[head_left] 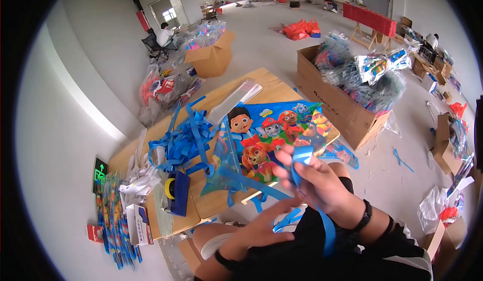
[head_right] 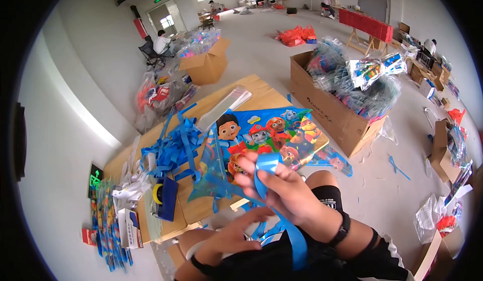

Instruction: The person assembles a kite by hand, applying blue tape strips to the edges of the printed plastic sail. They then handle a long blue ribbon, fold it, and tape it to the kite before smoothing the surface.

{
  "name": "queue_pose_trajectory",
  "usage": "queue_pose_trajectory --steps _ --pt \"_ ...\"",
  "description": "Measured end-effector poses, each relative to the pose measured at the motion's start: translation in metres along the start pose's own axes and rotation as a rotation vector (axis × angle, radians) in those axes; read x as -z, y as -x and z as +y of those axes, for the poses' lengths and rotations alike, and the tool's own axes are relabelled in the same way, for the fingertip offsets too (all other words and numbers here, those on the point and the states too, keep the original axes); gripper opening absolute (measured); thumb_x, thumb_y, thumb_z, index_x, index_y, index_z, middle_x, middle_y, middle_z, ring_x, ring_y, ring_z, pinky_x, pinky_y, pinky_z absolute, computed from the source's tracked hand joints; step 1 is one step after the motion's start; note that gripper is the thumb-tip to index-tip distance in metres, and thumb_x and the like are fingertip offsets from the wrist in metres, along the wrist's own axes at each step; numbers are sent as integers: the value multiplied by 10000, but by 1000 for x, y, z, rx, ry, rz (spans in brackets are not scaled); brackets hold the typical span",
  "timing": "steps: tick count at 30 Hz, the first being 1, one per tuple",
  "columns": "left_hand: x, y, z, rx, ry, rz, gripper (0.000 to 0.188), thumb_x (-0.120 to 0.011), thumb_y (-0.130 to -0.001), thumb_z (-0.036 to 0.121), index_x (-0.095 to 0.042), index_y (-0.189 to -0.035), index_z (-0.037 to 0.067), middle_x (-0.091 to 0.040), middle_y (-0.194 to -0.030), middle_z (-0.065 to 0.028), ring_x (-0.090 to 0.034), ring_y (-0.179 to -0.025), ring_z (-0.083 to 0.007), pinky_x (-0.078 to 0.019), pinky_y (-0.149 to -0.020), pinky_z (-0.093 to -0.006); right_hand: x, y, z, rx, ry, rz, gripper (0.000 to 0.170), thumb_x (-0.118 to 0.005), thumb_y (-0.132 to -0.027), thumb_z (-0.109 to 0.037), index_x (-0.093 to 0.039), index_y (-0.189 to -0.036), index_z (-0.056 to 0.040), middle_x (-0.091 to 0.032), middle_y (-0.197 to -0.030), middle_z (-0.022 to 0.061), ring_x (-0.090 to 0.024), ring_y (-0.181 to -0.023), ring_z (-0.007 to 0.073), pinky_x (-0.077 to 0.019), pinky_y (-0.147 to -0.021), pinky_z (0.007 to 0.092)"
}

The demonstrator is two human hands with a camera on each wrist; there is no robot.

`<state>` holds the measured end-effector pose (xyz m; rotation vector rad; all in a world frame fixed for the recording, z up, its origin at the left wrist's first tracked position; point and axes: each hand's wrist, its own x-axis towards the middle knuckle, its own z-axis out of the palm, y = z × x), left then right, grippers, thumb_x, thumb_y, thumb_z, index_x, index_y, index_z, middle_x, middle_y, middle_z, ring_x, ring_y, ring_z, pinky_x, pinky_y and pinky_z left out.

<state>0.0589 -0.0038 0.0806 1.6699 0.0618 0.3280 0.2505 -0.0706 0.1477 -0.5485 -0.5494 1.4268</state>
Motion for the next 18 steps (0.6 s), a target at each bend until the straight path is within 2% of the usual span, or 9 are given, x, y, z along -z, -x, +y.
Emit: queue_pose_trajectory --steps 2,5,7,9,11,13,14,16,18 --pt "-25 5 -28 -33 403 23 847 -749 -911 284 -285 -1562 5 -532 -1404 -154 -536 -1283 -257 -382 -1139 -419 7 -22 17 123 -47 20 422 -518 -1056 -97 -450 -1470 -46 -572 -1436 66 -617 -1237 221 -532 -1003 359" --pt "-34 10 -44 46 517 94 850 -739 -917 327 -285 -1564 14 -543 -1397 -149 -547 -1270 -239 -384 -1137 -410 20 -43 32 240 -40 188 394 -501 -1060 -85 -460 -1450 -41 -587 -1415 78 -627 -1218 219 -539 -986 352" --pt "-32 18 -47 57 557 121 782 -733 -929 249 -315 -1551 28 -555 -1386 -142 -582 -1219 -216 -425 -1098 -386 34 -53 40 252 -20 213 397 -495 -1062 -85 -449 -1454 -40 -590 -1408 88 -635 -1200 213 -541 -978 345" --pt "-29 23 -46 197 396 128 726 -707 -946 174 -314 -1537 23 -524 -1385 -154 -595 -1211 -246 -451 -1061 -390 44 -61 49 322 4 280 410 -501 -1060 -87 -437 -1462 -40 -583 -1416 93 -640 -1191 211 -540 -978 339" --pt "-34 21 -41 196 321 149 687 -691 -943 101 -333 -1526 33 -536 -1354 -139 -626 -1130 -228 -473 -1014 -366 51 -63 57 343 10 303 413 -509 -1058 -87 -434 -1461 -38 -588 -1411 89 -645 -1181 209 -541 -975 332" --pt "-38 17 -45 340 111 335 671 -746 -914 121 -400 -1485 50 -579 -1286 -118 -619 -1105 -199 -505 -960 -344 51 -63 60 293 -61 301 422 -539 -1043 -93 -463 -1458 -88 -583 -1419 45 -623 -1222 211 -536 -985 339" --pt "-40 15 -51 343 107 333 671 -746 -914 121 -400 -1485 50 -579 -1286 -118 -619 -1105 -199 -505 -960 -344 50 -62 60 295 -66 301 422 -539 -1043 -93 -463 -1458 -88 -583 -1419 45 -623 -1222 211 -536 -985 339" --pt "-40 13 -70 299 23 533 674 -778 -892 166 -426 -1455 50 -566 -1265 -121 -604 -1128 -210 -498 -958 -348 42 -55 56 199 -171 353 410 -546 -1034 -84 -481 -1438 -111 -594 -1401 36 -632 -1188 189 -549 -957 325" --pt "-38 9 -77 261 10 545 673 -788 -885 187 -438 -1444 53 -555 -1288 -127 -597 -1143 -216 -491 -968 -347 38 -48 51 177 -225 293 407 -529 -1040 -86 -468 -1442 -105 -602 -1389 39 -643 -1151 180 -554 -941 321"
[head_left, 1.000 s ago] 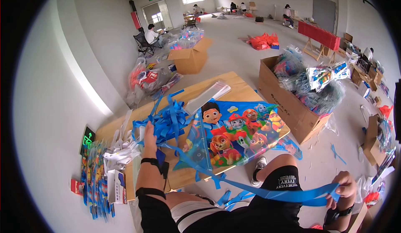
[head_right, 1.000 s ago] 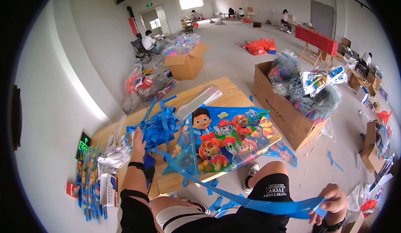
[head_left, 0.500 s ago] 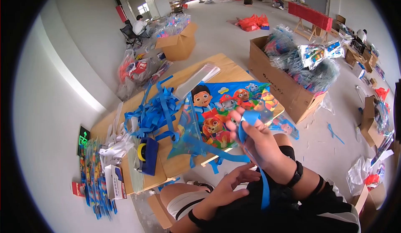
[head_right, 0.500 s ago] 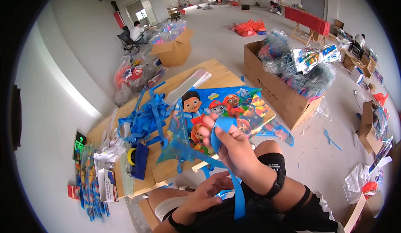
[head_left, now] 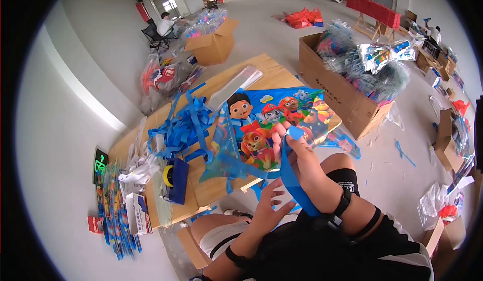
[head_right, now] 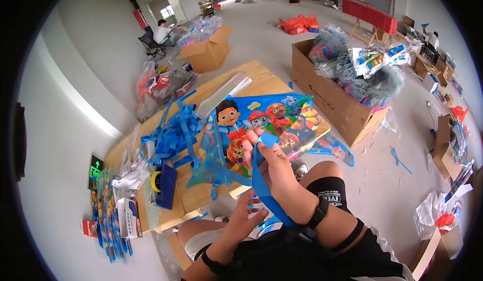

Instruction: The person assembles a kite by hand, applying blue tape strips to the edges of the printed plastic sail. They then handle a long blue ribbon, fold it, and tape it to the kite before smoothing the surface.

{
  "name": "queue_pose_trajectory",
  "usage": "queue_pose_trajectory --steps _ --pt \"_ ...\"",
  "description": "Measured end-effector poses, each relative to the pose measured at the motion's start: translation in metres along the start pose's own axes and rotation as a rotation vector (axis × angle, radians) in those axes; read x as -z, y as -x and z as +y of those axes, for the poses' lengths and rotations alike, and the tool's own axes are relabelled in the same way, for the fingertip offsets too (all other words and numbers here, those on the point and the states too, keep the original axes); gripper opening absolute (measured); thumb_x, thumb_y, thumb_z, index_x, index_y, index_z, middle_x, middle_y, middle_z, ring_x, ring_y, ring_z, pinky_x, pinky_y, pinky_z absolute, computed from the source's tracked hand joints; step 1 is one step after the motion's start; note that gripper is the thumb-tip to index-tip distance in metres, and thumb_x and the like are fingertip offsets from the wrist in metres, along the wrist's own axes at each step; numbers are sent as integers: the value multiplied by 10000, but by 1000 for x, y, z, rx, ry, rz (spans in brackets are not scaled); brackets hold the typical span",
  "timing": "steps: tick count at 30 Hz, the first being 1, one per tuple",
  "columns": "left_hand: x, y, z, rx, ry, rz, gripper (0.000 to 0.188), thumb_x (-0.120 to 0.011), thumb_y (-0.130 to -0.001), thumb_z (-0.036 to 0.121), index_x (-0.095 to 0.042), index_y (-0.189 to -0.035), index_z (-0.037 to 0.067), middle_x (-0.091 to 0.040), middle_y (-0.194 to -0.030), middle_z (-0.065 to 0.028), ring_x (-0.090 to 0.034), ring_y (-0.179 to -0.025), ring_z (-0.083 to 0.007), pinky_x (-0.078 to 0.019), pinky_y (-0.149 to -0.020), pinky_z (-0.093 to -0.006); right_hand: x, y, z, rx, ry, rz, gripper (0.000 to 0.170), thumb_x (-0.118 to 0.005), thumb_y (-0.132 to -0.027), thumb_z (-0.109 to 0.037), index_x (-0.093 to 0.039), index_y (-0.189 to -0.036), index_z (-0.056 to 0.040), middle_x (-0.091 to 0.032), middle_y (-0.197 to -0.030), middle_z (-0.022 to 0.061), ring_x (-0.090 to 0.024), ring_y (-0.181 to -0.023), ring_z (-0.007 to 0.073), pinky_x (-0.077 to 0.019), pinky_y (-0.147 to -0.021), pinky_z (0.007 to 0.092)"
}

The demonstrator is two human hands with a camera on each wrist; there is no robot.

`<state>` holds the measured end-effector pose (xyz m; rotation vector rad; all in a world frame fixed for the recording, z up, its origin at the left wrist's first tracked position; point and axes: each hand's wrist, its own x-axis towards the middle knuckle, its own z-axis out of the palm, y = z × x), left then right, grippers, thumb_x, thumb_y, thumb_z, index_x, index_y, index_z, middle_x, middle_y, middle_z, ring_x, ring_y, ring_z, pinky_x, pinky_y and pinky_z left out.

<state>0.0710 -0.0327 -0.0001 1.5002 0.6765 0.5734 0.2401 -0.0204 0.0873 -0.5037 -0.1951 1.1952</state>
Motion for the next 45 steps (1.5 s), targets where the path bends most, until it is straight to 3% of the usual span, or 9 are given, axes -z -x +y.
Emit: queue_pose_trajectory --steps 10,19,24,26,29,32,36,43,45 --pt "-14 -5 9 75 441 -441 252 -650 -982 57 -583 -1222 19 -646 -1128 -31 -610 -1049 -108 -492 -900 -264 18 -5 -18 -188 -344 -236 530 -586 -935 -16 -492 -1429 -183 -670 -1248 -63 -634 -1038 130 -500 -917 345" --pt "63 15 35 100 246 188 303 -663 -940 -23 -571 -1225 26 -610 -944 -23 -585 -869 -73 -507 -812 -231 112 9 -35 -70 -135 -102 692 -666 -914 -89 -379 -1531 -216 -603 -1292 -88 -551 -1230 156 -374 -1118 401" --pt "119 34 35 -168 -235 311 419 -657 -919 -19 -551 -1322 33 -620 -959 -30 -585 -900 -100 -491 -797 -256 161 45 -74 -325 29 -188 485 -567 -1008 -204 -480 -1483 -156 -608 -1388 86 -595 -1238 212 -426 -1088 385" --pt "139 46 51 -160 -331 319 430 -672 -904 -16 -558 -1315 34 -629 -967 -37 -596 -894 -105 -492 -796 -260 166 49 -97 -796 1007 -308 325 -565 -998 -174 -654 -1305 -111 -693 -1244 74 -675 -1077 182 -540 -930 323" --pt "139 60 87 -89 -396 290 478 -718 -839 -39 -560 -1287 14 -645 -986 -54 -595 -873 -113 -471 -779 -238 175 29 -108 -939 1602 -645 269 -561 -1010 -183 -708 -1204 -70 -737 -1092 79 -701 -999 160 -573 -782 278" --pt "133 64 102 -69 -441 122 566 -733 -835 -39 -535 -1362 19 -671 -979 -63 -618 -833 -129 -479 -728 -246 62 35 -89 -269 1688 -521 289 -617 -1000 -191 -670 -1247 -50 -737 -1089 61 -686 -1000 154 -539 -865 280" --pt "103 60 129 -22 -552 -153 732 -803 -799 66 -508 -1465 137 -714 -948 -68 -657 -780 -155 -506 -698 -247 28 17 -24 32 1253 -925 392 -700 -917 -24 -626 -1302 -20 -691 -1239 108 -673 -1089 235 -517 -918 362" --pt "96 57 131 -31 -604 45 779 -833 -798 161 -494 -1498 215 -686 -894 -72 -641 -729 -172 -505 -669 -274 19 25 42 -337 1309 -1129 330 -644 -1002 -263 -654 -1217 -12 -718 -1114 102 -666 -1075 196 -506 -905 350" --pt "99 59 124 -29 -589 143 793 -831 -803 139 -477 -1511 204 -674 -872 -65 -622 -722 -154 -493 -669 -271 24 33 45 -504 973 -895 319 -562 -1052 -275 -662 -1193 -7 -720 -1059 74 -659 -1009 159 -504 -876 331"
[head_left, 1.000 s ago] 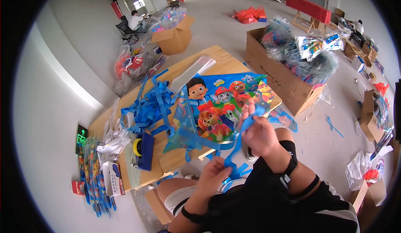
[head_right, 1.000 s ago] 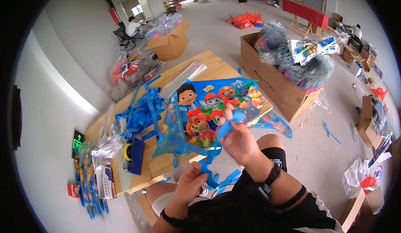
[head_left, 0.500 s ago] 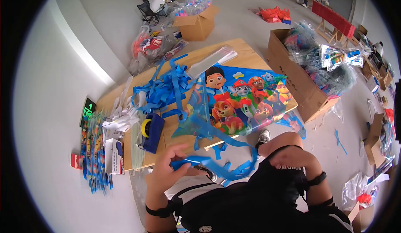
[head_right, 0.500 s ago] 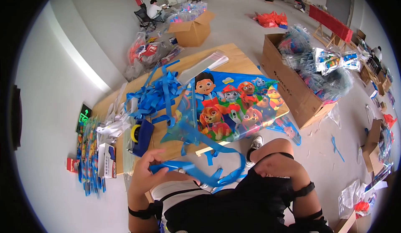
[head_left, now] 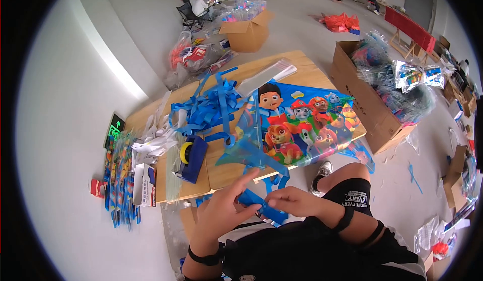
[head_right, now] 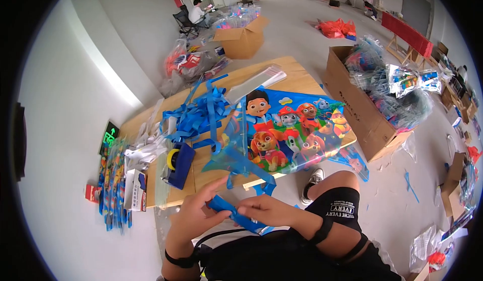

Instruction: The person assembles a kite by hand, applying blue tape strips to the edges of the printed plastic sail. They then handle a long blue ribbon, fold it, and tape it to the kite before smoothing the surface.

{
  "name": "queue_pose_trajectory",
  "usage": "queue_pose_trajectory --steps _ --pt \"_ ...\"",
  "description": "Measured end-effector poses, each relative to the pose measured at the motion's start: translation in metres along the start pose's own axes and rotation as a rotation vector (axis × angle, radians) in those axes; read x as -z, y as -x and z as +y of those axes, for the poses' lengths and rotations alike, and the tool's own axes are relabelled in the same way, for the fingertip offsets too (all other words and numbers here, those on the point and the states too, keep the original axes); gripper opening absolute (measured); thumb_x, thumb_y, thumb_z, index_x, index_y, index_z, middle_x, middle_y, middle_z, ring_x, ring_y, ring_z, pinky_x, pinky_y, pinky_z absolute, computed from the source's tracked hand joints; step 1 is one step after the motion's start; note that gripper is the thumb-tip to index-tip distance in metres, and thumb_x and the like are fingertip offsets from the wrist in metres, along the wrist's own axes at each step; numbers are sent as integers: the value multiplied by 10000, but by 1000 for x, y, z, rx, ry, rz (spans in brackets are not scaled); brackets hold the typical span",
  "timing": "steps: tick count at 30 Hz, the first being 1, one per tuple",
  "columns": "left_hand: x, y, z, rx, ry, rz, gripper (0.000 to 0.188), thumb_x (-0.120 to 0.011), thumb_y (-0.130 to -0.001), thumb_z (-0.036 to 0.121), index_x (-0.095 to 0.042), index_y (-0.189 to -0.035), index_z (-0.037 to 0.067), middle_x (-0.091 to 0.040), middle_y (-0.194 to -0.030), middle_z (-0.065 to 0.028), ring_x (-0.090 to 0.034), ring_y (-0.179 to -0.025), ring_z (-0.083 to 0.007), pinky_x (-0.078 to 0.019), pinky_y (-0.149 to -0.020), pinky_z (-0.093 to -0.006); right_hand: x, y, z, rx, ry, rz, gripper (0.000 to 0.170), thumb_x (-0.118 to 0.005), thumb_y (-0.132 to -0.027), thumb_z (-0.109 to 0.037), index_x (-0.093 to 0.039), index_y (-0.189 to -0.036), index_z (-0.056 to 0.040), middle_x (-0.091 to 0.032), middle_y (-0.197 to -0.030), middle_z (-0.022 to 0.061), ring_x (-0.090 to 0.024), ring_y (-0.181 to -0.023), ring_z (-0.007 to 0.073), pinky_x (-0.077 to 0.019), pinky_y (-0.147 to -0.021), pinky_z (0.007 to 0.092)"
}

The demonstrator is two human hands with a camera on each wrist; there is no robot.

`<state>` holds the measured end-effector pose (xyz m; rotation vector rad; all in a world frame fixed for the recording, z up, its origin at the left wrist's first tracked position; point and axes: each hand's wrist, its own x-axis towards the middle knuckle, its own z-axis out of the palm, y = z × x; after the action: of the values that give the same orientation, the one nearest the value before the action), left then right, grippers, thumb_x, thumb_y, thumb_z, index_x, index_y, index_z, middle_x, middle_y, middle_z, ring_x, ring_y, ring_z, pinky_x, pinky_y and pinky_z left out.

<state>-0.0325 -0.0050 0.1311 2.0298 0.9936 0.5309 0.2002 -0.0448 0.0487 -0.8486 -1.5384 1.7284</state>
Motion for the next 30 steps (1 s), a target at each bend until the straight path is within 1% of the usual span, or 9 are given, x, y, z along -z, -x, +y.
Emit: queue_pose_trajectory --steps 9,15,17,22,24,25,27,28,30 --pt "-13 -14 -26 -7 190 -124 872 -825 -793 53 -401 -1550 143 -649 -816 -20 -550 -687 -104 -453 -645 -244 -5 1 13 98 212 181 137 -694 -970 -137 -671 -1033 -17 -674 -858 10 -608 -782 80 -494 -728 253" --pt "-53 -36 -88 41 719 -102 745 -753 -866 88 -406 -1525 75 -663 -1100 -78 -619 -1022 -175 -479 -888 -298 -2 14 34 9 54 416 100 -713 -953 -100 -651 -956 -21 -645 -868 12 -591 -782 54 -487 -712 234" --pt "-81 -55 -131 3 616 -95 715 -703 -902 140 -374 -1531 52 -549 -1401 -168 -484 -1364 -334 -390 -1096 -414 6 30 33 117 -199 477 77 -697 -954 -48 -626 -959 -18 -654 -998 38 -613 -845 81 -504 -747 259" --pt "-174 -76 -177 -450 -46 -155 771 -627 -894 145 -279 -1577 64 -313 -1603 -219 -253 -1503 -434 -250 -1205 -494 22 86 -16 489 -231 424 83 -679 -937 -5 -619 -990 -24 -673 -1025 88 -652 -859 175 -520 -767 339" --pt "-204 -83 -187 -500 -119 -216 798 -589 -881 138 -240 -1596 74 -241 -1643 -211 -212 -1514 -444 -217 -1225 -498 22 99 -62 656 -216 473 233 -745 -924 -228 -603 -984 -53 -640 -810 83 -599 -665 183 -475 -608 347" --pt "-215 -84 -190 -369 -116 -439 782 -572 -875 100 -260 -1592 72 -249 -1642 -210 -230 -1511 -429 -226 -1225 -482 25 116 -72 694 -44 726 318 -764 -907 -330 -589 -995 -80 -585 -715 59 -551 -591 178 -421 -550 337" --pt "-237 -81 -201 -131 -4 -775 752 -530 -866 15 -301 -1580 74 -292 -1626 -206 -269 -1503 -397 -243 -1225 -454 46 150 -89 880 -216 788 386 -709 -936 -450 -598 -1123 -131 -632 -1050 24 -592 -872 165 -477 -775 374" --pt "-249 -76 -213 -27 107 -889 741 -506 -864 -31 -323 -1574 78 -327 -1611 -204 -290 -1498 -379 -250 -1224 -441 53 179 -88 910 -263 1090 452 -619 -988 -479 -591 -1291 -144 -598 -1281 -2 -560 -1080 149 -439 -955 385" --pt "-283 -61 -260 14 61 -974 643 -513 -911 -27 -396 -1534 82 -455 -1529 -195 -403 -1438 -345 -328 -1187 -419 71 221 -115 971 -106 1007 441 -509 -1055 -434 -577 -1327 -94 -629 -1247 37 -575 -1141 168 -436 -1003 363"
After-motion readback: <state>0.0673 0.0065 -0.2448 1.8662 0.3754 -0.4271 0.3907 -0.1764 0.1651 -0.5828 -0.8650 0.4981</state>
